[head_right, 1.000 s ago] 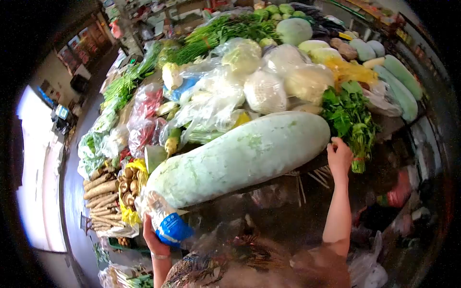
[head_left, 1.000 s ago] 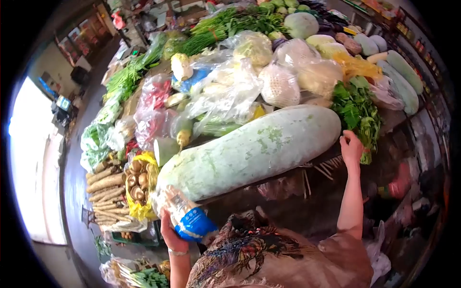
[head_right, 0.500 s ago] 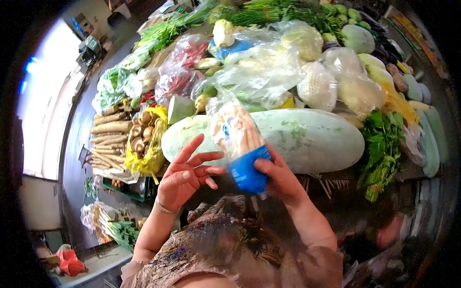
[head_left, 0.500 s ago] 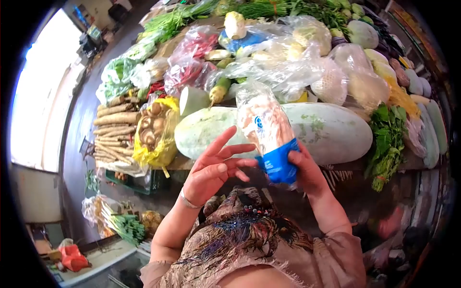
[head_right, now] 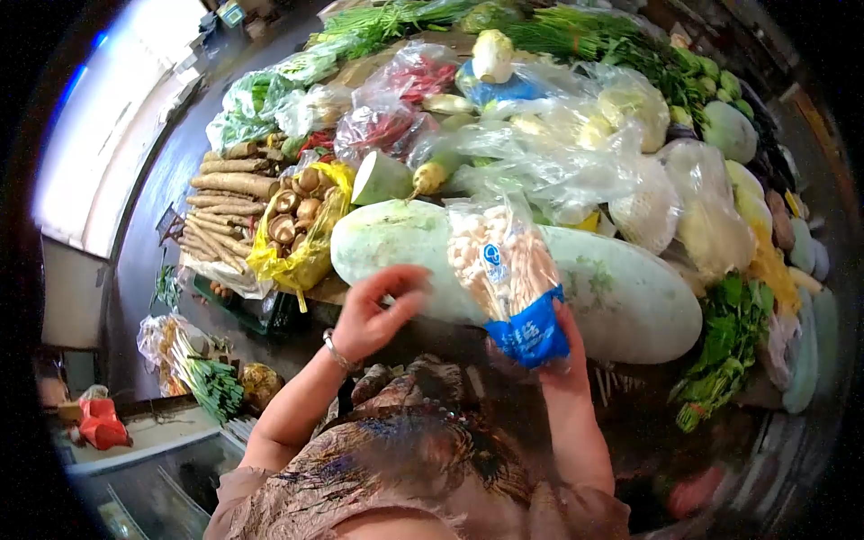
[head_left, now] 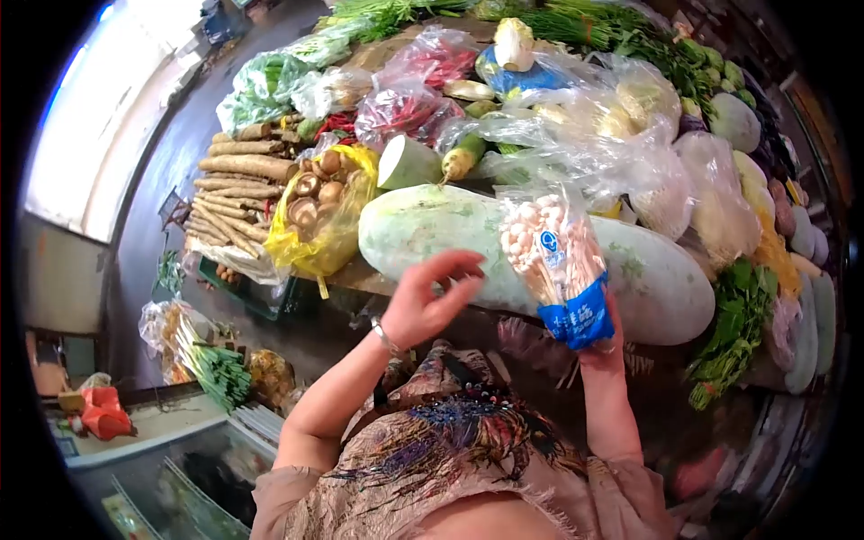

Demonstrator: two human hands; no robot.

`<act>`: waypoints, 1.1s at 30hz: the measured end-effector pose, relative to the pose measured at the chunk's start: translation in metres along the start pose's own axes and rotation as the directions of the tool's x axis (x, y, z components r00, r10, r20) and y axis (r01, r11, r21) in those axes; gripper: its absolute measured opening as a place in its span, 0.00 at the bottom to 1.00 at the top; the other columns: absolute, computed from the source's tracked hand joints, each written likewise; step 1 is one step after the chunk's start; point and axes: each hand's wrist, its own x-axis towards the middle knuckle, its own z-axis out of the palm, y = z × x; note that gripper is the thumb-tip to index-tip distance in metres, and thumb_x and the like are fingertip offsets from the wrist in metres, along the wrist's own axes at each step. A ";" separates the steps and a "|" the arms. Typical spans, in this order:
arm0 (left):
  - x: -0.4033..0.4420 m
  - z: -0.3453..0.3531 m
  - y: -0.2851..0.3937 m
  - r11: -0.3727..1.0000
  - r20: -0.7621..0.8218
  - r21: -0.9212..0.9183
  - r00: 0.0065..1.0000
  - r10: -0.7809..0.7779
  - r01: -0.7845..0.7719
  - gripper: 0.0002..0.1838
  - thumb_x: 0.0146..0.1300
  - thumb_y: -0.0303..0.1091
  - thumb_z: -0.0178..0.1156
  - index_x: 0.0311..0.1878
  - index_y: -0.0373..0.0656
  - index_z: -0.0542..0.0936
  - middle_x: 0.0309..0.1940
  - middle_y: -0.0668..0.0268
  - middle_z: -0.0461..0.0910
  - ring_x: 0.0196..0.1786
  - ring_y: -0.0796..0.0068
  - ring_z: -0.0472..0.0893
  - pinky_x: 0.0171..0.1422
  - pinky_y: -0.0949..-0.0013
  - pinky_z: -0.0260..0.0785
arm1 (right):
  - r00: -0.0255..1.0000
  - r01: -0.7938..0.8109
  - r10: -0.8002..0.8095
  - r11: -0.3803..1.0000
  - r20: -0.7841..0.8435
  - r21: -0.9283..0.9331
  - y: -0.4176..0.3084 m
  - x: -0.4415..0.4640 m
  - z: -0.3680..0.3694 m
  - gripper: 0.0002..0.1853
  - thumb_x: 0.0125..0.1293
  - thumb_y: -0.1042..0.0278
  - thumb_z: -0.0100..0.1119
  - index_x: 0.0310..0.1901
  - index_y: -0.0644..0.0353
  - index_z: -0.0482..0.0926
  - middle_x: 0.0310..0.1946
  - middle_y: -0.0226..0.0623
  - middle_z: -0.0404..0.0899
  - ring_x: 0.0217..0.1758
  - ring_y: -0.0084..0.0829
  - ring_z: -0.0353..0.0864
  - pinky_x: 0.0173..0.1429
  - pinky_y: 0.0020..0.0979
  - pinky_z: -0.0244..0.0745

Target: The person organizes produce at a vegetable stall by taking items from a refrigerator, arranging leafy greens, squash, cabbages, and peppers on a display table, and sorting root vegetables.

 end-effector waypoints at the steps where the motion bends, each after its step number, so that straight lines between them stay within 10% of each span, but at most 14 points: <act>1: -0.006 0.004 0.000 0.997 0.102 -0.065 0.994 -0.035 0.042 0.18 0.64 0.31 0.63 0.57 0.41 0.77 0.41 0.67 0.84 0.43 0.81 0.81 0.45 0.75 0.71 | 0.997 0.072 -0.068 0.988 0.037 -0.136 0.002 -0.007 0.017 0.37 0.62 0.51 0.63 0.67 0.64 0.63 0.61 0.44 0.72 0.60 0.42 0.77 0.61 0.44 0.75; 4: -0.020 0.019 0.006 0.932 0.265 -0.292 0.955 -0.135 0.213 0.31 0.63 0.36 0.66 0.68 0.43 0.69 0.51 0.61 0.80 0.50 0.77 0.78 0.54 0.72 0.72 | 0.989 0.118 -0.078 0.924 0.123 -0.364 0.007 -0.015 0.035 0.40 0.58 0.56 0.68 0.68 0.66 0.63 0.63 0.45 0.70 0.62 0.42 0.75 0.65 0.42 0.71; 7: -0.028 0.021 -0.009 0.814 0.304 -0.520 0.947 -0.107 0.259 0.43 0.57 0.34 0.72 0.72 0.39 0.59 0.60 0.60 0.73 0.61 0.74 0.73 0.64 0.66 0.68 | 0.834 0.508 -0.148 0.582 0.532 -0.635 0.016 -0.004 0.042 0.44 0.50 0.63 0.74 0.69 0.63 0.64 0.68 0.42 0.62 0.72 0.39 0.60 0.75 0.40 0.53; 14: -0.056 -0.010 -0.015 0.565 0.013 -0.783 0.916 -0.402 0.259 0.31 0.59 0.23 0.66 0.66 0.38 0.69 0.59 0.65 0.76 0.61 0.73 0.74 0.66 0.68 0.66 | 0.925 0.218 0.030 0.775 0.379 -0.593 0.049 0.010 0.085 0.42 0.55 0.69 0.69 0.71 0.61 0.60 0.68 0.41 0.63 0.70 0.34 0.62 0.72 0.34 0.58; 22: -0.123 -0.059 -0.016 0.895 -0.320 -0.441 0.920 -0.225 0.065 0.24 0.59 0.26 0.67 0.60 0.40 0.75 0.54 0.69 0.78 0.56 0.79 0.74 0.63 0.69 0.67 | 0.731 0.046 0.430 0.744 0.530 -0.667 0.121 0.050 0.126 0.45 0.53 0.74 0.70 0.72 0.62 0.57 0.64 0.39 0.67 0.65 0.31 0.68 0.68 0.32 0.63; 33: -0.249 -0.109 -0.050 0.831 -0.632 -0.551 0.691 -0.351 -0.082 0.31 0.55 0.25 0.71 0.63 0.43 0.72 0.54 0.69 0.77 0.56 0.78 0.73 0.63 0.68 0.68 | 0.558 0.031 0.726 0.467 0.403 -0.884 0.257 0.031 0.180 0.28 0.59 0.77 0.62 0.62 0.63 0.69 0.53 0.36 0.78 0.52 0.26 0.77 0.57 0.28 0.72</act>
